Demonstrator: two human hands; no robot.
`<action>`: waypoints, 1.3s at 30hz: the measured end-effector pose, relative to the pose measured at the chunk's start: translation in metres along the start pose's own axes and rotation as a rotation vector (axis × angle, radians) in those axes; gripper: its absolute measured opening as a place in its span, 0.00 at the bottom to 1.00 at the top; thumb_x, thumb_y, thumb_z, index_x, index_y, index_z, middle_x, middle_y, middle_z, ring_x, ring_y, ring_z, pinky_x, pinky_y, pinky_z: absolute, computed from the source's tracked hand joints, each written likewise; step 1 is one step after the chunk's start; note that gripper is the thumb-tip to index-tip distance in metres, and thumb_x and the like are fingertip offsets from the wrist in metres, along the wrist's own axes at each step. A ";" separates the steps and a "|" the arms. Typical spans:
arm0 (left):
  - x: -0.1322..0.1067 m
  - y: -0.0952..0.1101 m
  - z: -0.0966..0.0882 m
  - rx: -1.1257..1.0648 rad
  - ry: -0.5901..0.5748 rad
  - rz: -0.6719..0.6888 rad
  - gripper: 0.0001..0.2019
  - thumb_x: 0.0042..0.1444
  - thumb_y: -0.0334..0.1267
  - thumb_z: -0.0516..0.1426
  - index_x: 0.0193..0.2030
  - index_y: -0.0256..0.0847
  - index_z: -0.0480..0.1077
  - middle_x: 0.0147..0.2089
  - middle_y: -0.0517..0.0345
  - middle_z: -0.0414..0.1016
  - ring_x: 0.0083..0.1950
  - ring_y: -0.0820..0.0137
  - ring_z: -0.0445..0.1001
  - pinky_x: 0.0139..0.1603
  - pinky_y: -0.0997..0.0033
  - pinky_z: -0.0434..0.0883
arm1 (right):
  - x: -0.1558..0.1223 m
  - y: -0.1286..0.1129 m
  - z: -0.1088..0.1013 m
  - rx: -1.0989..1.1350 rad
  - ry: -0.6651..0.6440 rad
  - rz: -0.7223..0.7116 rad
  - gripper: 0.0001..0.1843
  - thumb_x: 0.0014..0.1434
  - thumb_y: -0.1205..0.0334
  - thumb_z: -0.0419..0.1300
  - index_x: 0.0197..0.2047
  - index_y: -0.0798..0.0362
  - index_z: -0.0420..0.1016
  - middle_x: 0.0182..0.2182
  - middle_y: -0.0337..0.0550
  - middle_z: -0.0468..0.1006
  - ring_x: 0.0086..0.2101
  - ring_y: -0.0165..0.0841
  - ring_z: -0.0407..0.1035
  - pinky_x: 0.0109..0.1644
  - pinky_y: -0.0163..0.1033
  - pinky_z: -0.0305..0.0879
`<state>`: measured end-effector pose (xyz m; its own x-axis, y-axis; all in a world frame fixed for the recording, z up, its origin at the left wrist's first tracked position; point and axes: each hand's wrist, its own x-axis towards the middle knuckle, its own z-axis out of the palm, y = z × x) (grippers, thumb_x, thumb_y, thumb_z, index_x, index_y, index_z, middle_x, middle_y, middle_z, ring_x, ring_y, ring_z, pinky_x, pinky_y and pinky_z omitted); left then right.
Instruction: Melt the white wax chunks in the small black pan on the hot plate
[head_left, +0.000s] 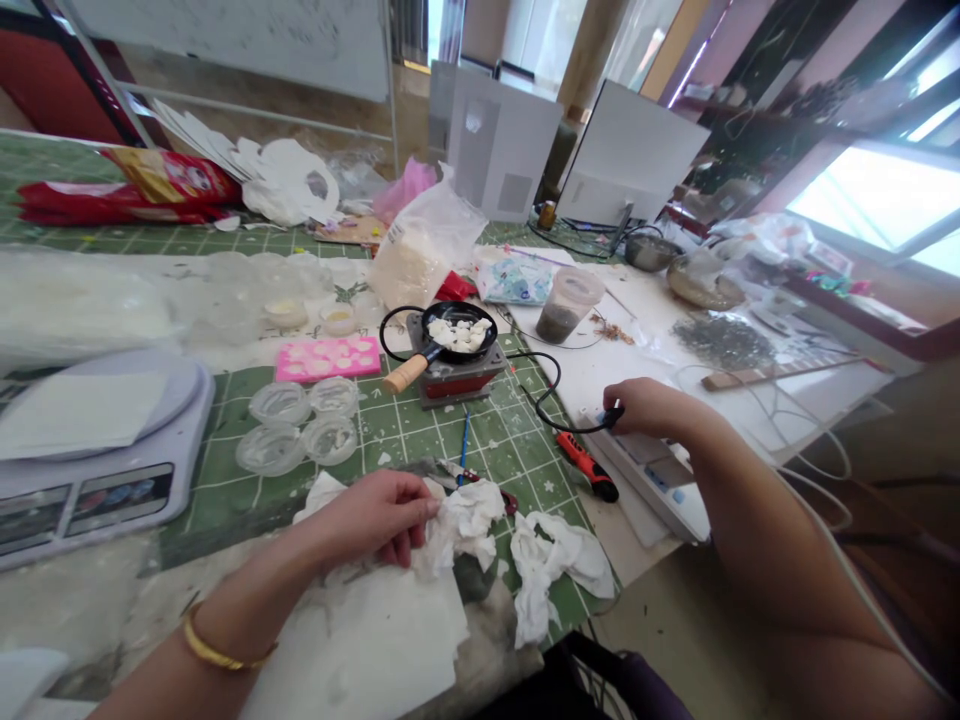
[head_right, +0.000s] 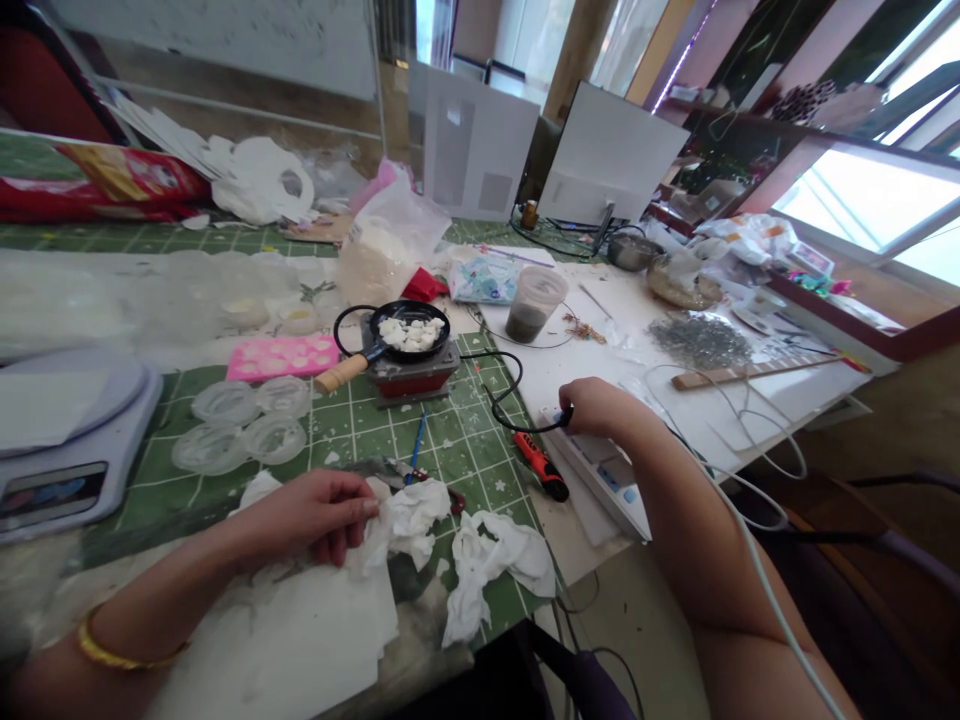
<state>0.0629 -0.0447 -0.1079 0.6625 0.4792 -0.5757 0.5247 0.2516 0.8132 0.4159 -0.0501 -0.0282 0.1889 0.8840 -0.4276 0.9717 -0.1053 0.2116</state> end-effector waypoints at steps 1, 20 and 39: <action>0.001 -0.001 0.000 -0.001 -0.002 0.001 0.17 0.47 0.52 0.52 0.28 0.37 0.64 0.24 0.61 0.70 0.21 0.72 0.71 0.19 0.77 0.64 | -0.001 0.000 0.000 0.003 -0.001 0.006 0.17 0.39 0.62 0.57 0.37 0.51 0.72 0.31 0.43 0.73 0.31 0.33 0.67 0.28 0.33 0.57; -0.006 0.007 -0.005 -0.362 0.251 0.152 0.16 0.50 0.48 0.52 0.41 0.38 0.63 0.35 0.54 0.74 0.19 0.74 0.71 0.14 0.79 0.62 | -0.037 -0.021 0.004 0.129 0.355 -0.041 0.30 0.47 0.56 0.55 0.53 0.56 0.61 0.51 0.54 0.66 0.51 0.45 0.58 0.57 0.54 0.43; 0.018 0.052 -0.007 -0.603 0.380 0.373 0.35 0.47 0.28 0.52 0.60 0.56 0.45 0.67 0.56 0.33 0.30 0.77 0.74 0.35 0.69 0.73 | 0.008 -0.145 0.015 1.760 0.198 -0.292 0.52 0.39 0.71 0.51 0.62 0.43 0.25 0.63 0.54 0.35 0.28 0.28 0.72 0.33 0.39 0.70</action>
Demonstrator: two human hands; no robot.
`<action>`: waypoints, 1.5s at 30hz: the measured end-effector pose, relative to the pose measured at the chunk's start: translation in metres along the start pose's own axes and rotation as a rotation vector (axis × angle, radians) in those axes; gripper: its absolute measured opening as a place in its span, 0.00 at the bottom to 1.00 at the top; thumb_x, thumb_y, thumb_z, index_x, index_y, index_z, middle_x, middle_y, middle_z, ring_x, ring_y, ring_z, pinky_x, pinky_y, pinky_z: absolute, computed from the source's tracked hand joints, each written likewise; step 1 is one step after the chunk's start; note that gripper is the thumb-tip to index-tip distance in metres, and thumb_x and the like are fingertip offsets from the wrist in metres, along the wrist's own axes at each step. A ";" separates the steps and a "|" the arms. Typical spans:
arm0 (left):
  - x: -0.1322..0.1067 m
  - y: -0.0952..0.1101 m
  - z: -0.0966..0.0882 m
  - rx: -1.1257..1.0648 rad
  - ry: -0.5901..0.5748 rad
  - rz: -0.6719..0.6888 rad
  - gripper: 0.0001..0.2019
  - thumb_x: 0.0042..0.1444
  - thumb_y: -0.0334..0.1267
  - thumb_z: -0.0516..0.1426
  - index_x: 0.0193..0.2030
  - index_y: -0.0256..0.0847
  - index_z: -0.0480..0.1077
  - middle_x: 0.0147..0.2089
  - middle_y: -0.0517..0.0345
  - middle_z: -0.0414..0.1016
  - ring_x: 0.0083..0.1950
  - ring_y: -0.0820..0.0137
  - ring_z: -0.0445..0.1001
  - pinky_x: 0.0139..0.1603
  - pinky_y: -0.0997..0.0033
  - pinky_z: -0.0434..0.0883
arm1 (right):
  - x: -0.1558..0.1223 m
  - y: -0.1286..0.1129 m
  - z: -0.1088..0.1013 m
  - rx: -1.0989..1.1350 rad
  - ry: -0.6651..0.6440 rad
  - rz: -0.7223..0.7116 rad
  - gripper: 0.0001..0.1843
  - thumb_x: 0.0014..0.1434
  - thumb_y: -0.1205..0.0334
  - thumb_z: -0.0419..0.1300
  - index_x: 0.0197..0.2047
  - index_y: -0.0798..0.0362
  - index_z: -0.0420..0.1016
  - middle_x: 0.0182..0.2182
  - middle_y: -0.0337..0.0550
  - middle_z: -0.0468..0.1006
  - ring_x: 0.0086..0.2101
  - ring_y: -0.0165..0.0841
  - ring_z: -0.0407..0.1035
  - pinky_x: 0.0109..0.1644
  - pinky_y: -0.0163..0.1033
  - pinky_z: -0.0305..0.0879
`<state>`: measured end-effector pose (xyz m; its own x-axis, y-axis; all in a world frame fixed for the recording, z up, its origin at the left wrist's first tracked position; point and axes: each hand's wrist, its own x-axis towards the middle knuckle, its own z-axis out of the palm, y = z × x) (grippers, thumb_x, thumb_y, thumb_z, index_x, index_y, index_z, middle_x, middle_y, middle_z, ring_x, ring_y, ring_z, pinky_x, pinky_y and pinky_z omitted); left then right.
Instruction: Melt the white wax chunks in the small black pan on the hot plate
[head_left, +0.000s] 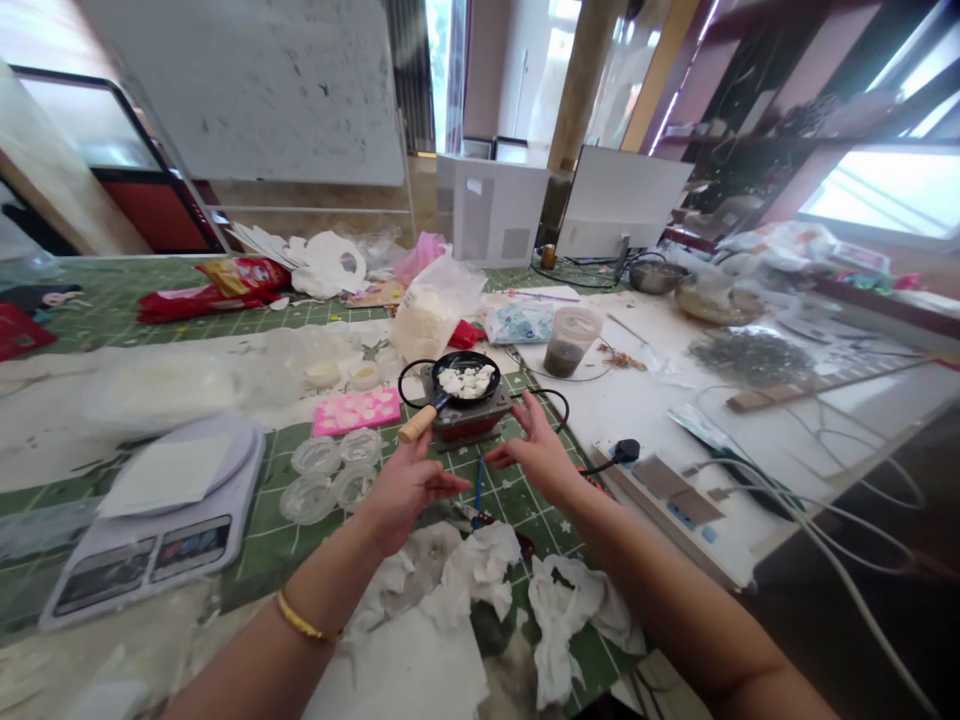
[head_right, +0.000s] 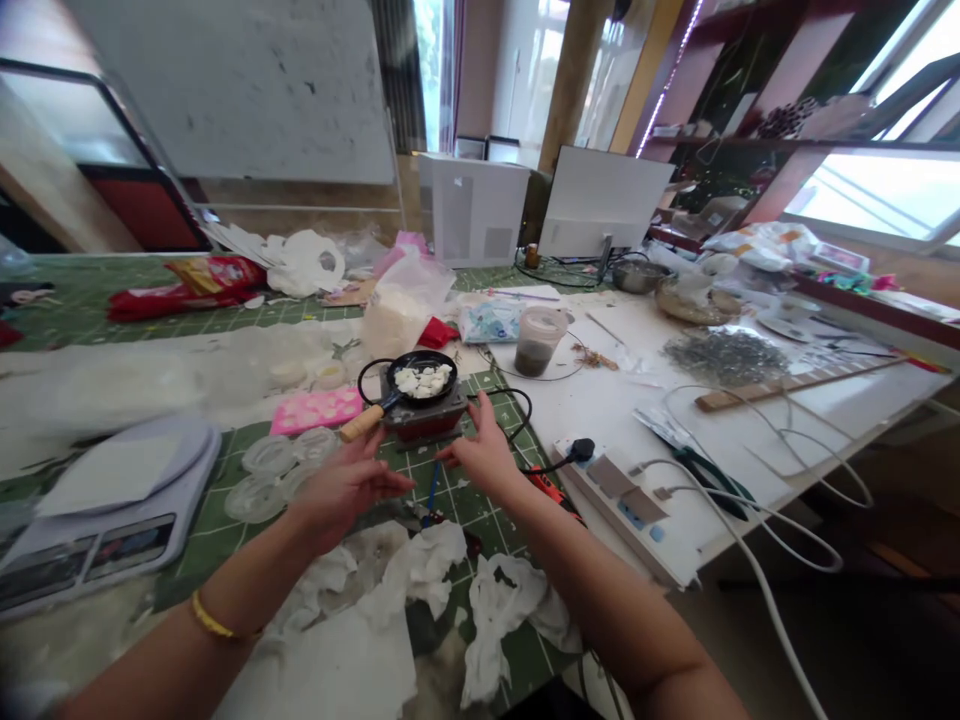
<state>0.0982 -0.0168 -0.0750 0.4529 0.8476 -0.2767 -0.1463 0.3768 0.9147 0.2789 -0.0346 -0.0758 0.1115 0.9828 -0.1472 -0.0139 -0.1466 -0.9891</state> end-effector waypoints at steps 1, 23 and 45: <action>-0.001 0.000 0.001 0.005 0.004 0.003 0.35 0.47 0.27 0.51 0.60 0.56 0.45 0.67 0.57 0.33 0.29 0.78 0.73 0.35 0.68 0.73 | -0.001 0.001 0.000 0.001 -0.002 0.001 0.52 0.39 0.71 0.51 0.62 0.42 0.26 0.63 0.54 0.36 0.27 0.28 0.72 0.32 0.39 0.70; -0.040 -0.006 -0.015 0.168 0.226 0.023 0.16 0.41 0.39 0.61 0.38 0.39 0.65 0.30 0.64 0.67 0.24 0.80 0.64 0.26 0.78 0.63 | -0.026 0.006 -0.034 -0.676 0.122 -0.159 0.15 0.50 0.51 0.54 0.35 0.53 0.69 0.23 0.38 0.71 0.24 0.28 0.64 0.28 0.33 0.60; -0.080 -0.035 0.010 1.447 -0.238 0.233 0.09 0.54 0.35 0.47 0.32 0.40 0.67 0.37 0.53 0.64 0.36 0.68 0.65 0.36 0.69 0.62 | -0.011 -0.019 -0.001 -1.732 -0.780 -0.388 0.09 0.42 0.70 0.54 0.28 0.56 0.74 0.29 0.48 0.75 0.31 0.35 0.69 0.33 0.36 0.60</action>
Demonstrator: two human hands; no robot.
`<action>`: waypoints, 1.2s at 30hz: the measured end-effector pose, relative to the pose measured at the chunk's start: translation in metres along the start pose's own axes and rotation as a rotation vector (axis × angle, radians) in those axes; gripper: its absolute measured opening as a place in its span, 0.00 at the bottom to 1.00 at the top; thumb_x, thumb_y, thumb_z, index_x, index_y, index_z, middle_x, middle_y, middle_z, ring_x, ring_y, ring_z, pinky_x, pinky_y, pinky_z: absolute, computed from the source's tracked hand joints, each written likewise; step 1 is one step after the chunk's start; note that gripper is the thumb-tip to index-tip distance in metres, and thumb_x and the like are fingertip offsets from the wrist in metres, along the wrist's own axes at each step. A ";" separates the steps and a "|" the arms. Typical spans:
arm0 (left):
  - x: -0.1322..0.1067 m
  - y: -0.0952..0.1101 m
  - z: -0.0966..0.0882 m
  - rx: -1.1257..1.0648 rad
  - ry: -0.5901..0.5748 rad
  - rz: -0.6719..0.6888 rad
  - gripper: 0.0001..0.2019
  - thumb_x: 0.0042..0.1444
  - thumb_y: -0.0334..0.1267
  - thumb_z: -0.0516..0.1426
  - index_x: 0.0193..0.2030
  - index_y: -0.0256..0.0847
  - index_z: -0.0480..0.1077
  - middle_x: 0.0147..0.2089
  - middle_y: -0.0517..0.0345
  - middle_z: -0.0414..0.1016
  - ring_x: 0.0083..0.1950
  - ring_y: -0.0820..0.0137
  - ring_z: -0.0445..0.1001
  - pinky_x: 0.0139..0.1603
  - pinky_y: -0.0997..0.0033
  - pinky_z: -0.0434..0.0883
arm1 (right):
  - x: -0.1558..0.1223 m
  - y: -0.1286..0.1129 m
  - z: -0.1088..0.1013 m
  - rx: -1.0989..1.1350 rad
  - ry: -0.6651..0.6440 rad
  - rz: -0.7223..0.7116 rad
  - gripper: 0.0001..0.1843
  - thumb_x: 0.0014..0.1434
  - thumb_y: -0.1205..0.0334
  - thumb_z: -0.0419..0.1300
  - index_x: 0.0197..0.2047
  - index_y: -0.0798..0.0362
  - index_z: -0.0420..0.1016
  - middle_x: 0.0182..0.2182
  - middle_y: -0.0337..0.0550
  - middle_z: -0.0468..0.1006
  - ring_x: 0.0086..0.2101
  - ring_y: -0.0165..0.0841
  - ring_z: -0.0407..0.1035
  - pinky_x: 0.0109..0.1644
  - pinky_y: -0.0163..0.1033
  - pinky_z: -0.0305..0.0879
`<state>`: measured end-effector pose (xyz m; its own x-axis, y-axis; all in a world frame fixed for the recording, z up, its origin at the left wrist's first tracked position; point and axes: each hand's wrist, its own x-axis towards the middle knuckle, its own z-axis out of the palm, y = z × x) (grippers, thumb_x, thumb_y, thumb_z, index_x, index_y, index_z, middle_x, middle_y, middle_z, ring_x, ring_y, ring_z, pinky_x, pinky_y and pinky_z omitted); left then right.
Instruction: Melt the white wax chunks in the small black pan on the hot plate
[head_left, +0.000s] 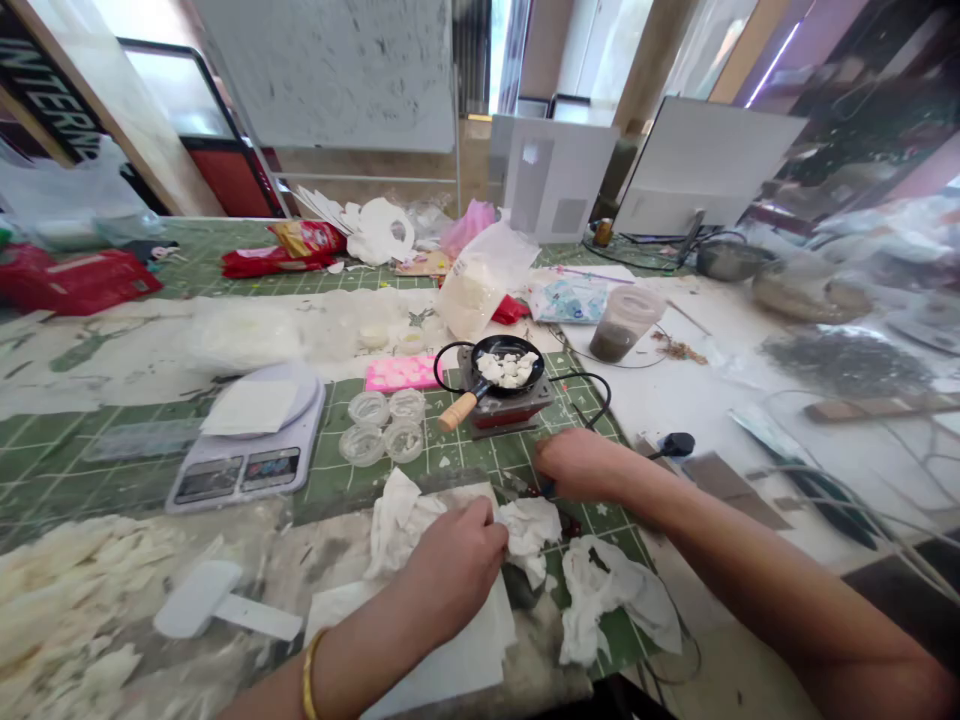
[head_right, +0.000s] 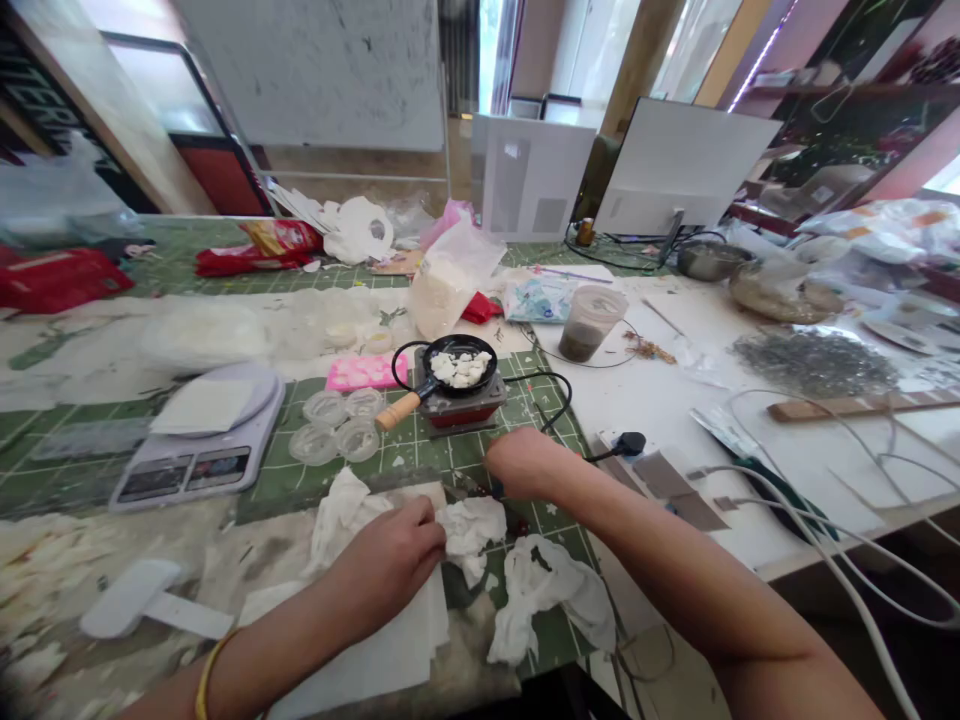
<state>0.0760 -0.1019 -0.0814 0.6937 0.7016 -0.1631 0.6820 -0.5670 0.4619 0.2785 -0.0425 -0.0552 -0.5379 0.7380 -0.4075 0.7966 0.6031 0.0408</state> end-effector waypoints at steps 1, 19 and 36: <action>0.001 0.001 -0.001 -0.018 0.033 0.002 0.10 0.55 0.34 0.45 0.29 0.39 0.65 0.35 0.54 0.63 0.35 0.69 0.64 0.36 0.69 0.61 | -0.007 0.005 -0.002 0.000 0.006 0.032 0.09 0.42 0.71 0.54 0.28 0.56 0.73 0.29 0.47 0.74 0.30 0.35 0.69 0.32 0.36 0.59; -0.001 0.008 -0.027 -1.447 0.105 -0.188 0.09 0.53 0.40 0.54 0.30 0.36 0.61 0.28 0.64 0.60 0.29 0.79 0.57 0.31 0.78 0.56 | -0.035 -0.032 0.005 1.758 0.308 -0.031 0.10 0.48 0.61 0.60 0.33 0.55 0.65 0.24 0.38 0.71 0.23 0.24 0.64 0.25 0.32 0.60; 0.007 0.013 -0.035 -1.133 -0.079 -0.130 0.10 0.49 0.40 0.53 0.28 0.33 0.68 0.21 0.65 0.54 0.24 0.79 0.51 0.24 0.76 0.50 | -0.032 -0.047 0.000 1.692 0.519 0.018 0.13 0.53 0.54 0.55 0.27 0.56 0.67 0.18 0.33 0.63 0.19 0.21 0.55 0.23 0.30 0.50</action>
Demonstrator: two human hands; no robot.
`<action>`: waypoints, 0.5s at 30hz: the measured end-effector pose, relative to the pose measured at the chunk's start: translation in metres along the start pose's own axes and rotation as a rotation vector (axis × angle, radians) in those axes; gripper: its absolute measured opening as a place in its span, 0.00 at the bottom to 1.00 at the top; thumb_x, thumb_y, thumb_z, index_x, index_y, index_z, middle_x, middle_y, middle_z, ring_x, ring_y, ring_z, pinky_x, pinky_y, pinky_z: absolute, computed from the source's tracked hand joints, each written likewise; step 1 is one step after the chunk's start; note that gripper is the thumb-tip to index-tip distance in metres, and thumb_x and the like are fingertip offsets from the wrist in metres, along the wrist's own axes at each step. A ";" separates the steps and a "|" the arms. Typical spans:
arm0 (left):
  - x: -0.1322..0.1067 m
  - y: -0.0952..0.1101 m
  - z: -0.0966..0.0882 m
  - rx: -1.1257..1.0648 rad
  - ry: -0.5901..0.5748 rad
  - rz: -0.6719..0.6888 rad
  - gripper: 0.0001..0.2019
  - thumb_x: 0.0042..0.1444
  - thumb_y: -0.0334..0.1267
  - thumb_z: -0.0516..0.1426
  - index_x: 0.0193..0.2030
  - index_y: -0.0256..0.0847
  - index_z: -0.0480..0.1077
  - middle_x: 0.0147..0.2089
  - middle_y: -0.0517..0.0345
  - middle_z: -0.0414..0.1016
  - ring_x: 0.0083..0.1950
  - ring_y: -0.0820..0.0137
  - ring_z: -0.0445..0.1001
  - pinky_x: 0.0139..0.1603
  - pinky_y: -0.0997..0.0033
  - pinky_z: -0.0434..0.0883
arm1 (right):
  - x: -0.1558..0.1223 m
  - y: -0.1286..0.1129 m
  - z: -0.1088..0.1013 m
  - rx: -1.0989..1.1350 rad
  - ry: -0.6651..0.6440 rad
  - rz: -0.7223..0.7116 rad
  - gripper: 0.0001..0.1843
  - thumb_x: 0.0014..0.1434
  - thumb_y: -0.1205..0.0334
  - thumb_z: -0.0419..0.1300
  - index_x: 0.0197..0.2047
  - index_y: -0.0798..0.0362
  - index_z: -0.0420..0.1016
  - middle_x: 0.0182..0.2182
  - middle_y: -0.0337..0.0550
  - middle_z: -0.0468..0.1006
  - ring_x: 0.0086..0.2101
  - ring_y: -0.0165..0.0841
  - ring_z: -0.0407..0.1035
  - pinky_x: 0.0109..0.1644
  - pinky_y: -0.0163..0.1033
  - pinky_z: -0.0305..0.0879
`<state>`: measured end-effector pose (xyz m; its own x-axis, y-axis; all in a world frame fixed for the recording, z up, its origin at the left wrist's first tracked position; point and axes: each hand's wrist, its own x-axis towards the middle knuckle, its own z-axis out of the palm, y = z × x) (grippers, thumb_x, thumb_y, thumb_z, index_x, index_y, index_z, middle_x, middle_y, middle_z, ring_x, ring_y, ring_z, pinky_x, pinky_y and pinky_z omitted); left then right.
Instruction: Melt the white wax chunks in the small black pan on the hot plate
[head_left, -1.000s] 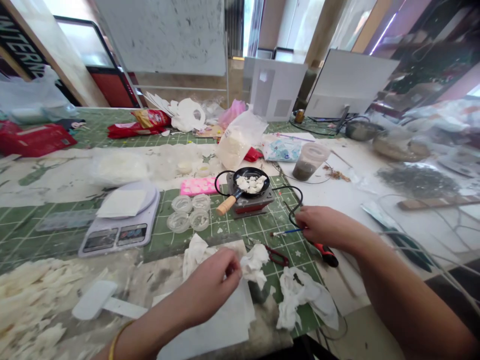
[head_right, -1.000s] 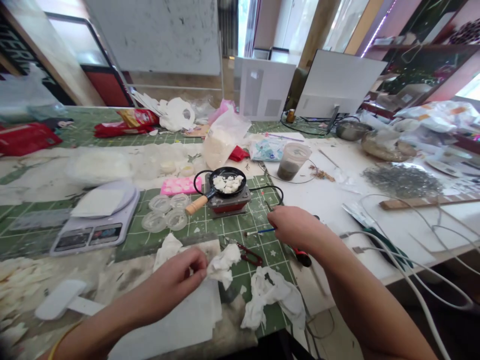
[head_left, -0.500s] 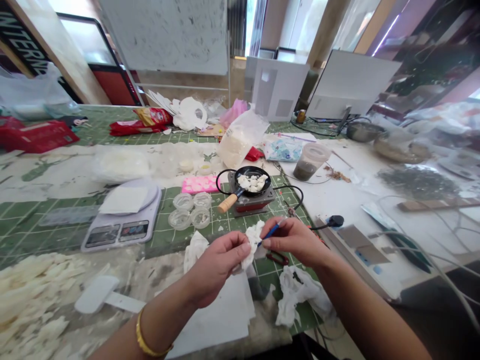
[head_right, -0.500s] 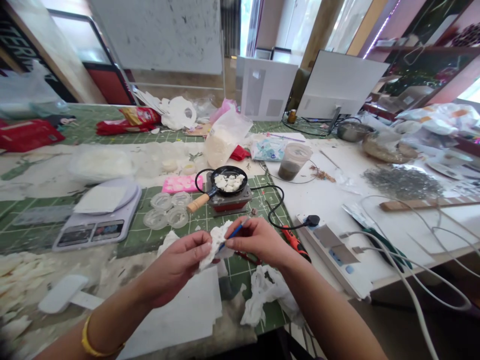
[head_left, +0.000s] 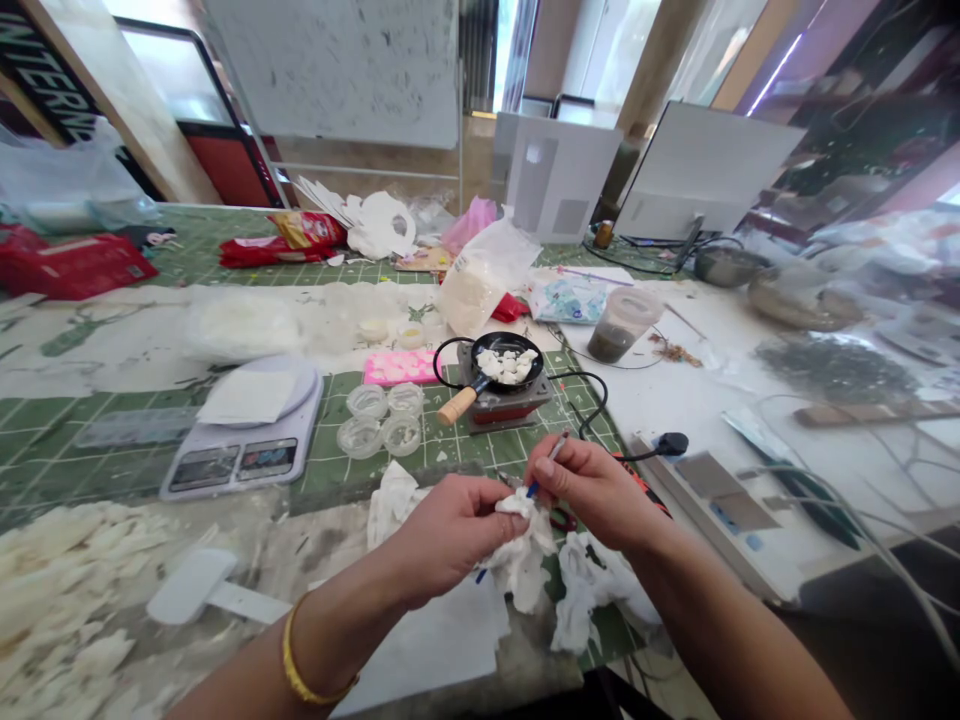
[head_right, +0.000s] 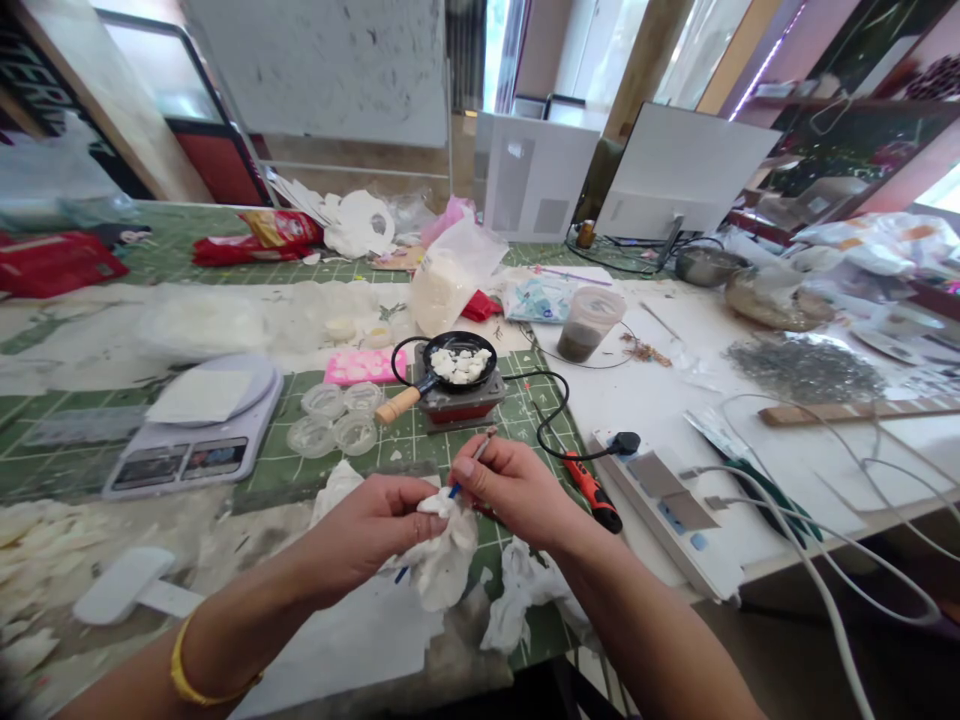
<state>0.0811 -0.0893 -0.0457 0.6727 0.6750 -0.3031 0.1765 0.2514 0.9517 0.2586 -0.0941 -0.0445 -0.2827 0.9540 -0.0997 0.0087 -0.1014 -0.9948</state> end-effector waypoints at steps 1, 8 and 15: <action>-0.002 -0.001 -0.001 0.021 -0.004 -0.021 0.10 0.49 0.40 0.54 0.27 0.33 0.67 0.21 0.66 0.53 0.23 0.80 0.50 0.24 0.76 0.49 | 0.000 -0.001 -0.003 0.030 0.037 -0.011 0.13 0.53 0.54 0.55 0.27 0.56 0.67 0.17 0.33 0.63 0.19 0.21 0.55 0.23 0.30 0.50; -0.016 -0.021 -0.005 0.454 -0.021 0.009 0.07 0.48 0.32 0.51 0.27 0.36 0.71 0.22 0.63 0.61 0.26 0.76 0.58 0.28 0.77 0.57 | 0.001 -0.019 -0.049 0.186 0.417 -0.215 0.10 0.54 0.56 0.55 0.28 0.53 0.66 0.16 0.33 0.63 0.20 0.23 0.57 0.25 0.31 0.53; -0.004 -0.047 0.024 1.290 -0.051 0.357 0.08 0.51 0.28 0.48 0.30 0.37 0.68 0.33 0.50 0.68 0.36 0.64 0.63 0.39 0.59 0.59 | 0.019 -0.049 -0.055 -0.219 0.712 -0.448 0.13 0.55 0.51 0.51 0.34 0.53 0.68 0.23 0.38 0.68 0.24 0.26 0.62 0.30 0.34 0.59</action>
<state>0.0874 -0.1203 -0.0878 0.8446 0.5326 -0.0542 0.5152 -0.7812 0.3525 0.3058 -0.0555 0.0013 0.3634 0.8477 0.3864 0.2453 0.3131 -0.9175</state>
